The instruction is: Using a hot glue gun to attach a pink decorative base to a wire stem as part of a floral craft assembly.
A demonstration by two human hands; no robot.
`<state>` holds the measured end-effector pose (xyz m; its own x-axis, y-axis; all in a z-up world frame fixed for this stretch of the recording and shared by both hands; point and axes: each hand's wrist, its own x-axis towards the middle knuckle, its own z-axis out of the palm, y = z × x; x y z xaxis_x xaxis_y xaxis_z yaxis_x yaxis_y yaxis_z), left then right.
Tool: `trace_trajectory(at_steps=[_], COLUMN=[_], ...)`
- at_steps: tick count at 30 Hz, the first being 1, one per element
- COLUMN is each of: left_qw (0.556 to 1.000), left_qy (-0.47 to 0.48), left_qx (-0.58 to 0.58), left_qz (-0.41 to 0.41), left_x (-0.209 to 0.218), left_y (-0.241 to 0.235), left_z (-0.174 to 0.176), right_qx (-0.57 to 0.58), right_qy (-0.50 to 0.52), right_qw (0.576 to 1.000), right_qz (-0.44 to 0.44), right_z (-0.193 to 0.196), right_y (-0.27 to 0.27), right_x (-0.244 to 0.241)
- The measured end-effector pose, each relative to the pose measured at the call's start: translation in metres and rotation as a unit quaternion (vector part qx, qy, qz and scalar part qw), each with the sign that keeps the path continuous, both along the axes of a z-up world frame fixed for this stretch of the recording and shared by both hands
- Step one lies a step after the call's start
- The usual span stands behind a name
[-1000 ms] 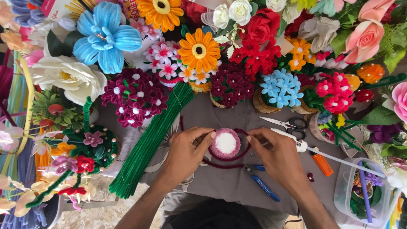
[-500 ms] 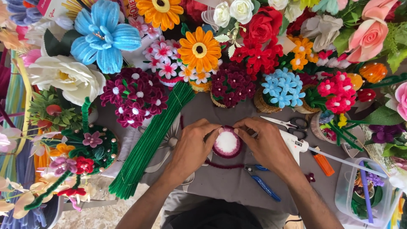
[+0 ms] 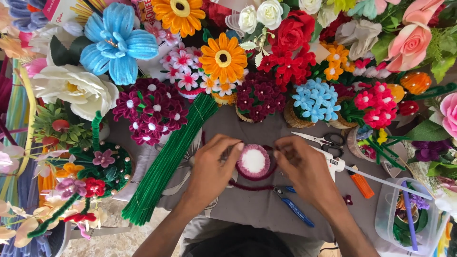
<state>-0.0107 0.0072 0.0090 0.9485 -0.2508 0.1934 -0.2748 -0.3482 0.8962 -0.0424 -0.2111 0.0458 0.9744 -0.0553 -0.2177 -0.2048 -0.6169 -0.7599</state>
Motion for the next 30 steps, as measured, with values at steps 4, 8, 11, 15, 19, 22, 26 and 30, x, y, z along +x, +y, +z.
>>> trace_trajectory(at_steps=[4, 8, 11, 15, 19, 22, 26, 30], left_qw=[0.974, 0.905, 0.879, 0.86, 0.864, 0.86, 0.845, 0.83], left_qy=[0.147, 0.268, 0.3, 0.332, 0.323, 0.326, 0.33, 0.347], left_qx=[-0.169, -0.322, -0.362, -0.379, -0.377, -0.381, -0.407, -0.418], left_qz=[0.04, 0.068, 0.076, 0.083, 0.086, 0.095, 0.111, 0.128], left_x=[-0.005, 0.003, 0.004, 0.005, 0.004, 0.005, 0.004, 0.005], left_y=[0.011, 0.015, 0.015, 0.011, 0.01, 0.008, 0.005, 0.002], left_z=[0.004, 0.002, 0.001, -0.002, -0.001, 0.001, 0.001, -0.004], right_qx=[-0.019, 0.044, 0.047, 0.022, -0.007, 0.001, 0.007, -0.013], right_qy=[0.008, 0.045, 0.048, -0.061, -0.077, -0.112, -0.226, -0.249], right_qw=[1.0, 0.998, 0.996, 0.995, 0.997, 0.993, 0.973, 0.968], right_qz=[-0.011, 0.0, 0.065, 0.08, 0.028, 0.038, 0.041, 0.025], right_z=[0.001, 0.001, -0.004, -0.016, -0.018, -0.021, -0.021, -0.018], right_y=[-0.012, -0.013, -0.011, 0.005, 0.017, 0.024, 0.04, 0.048], right_x=[-0.036, -0.066, -0.084, -0.106, -0.115, -0.118, -0.121, -0.12])
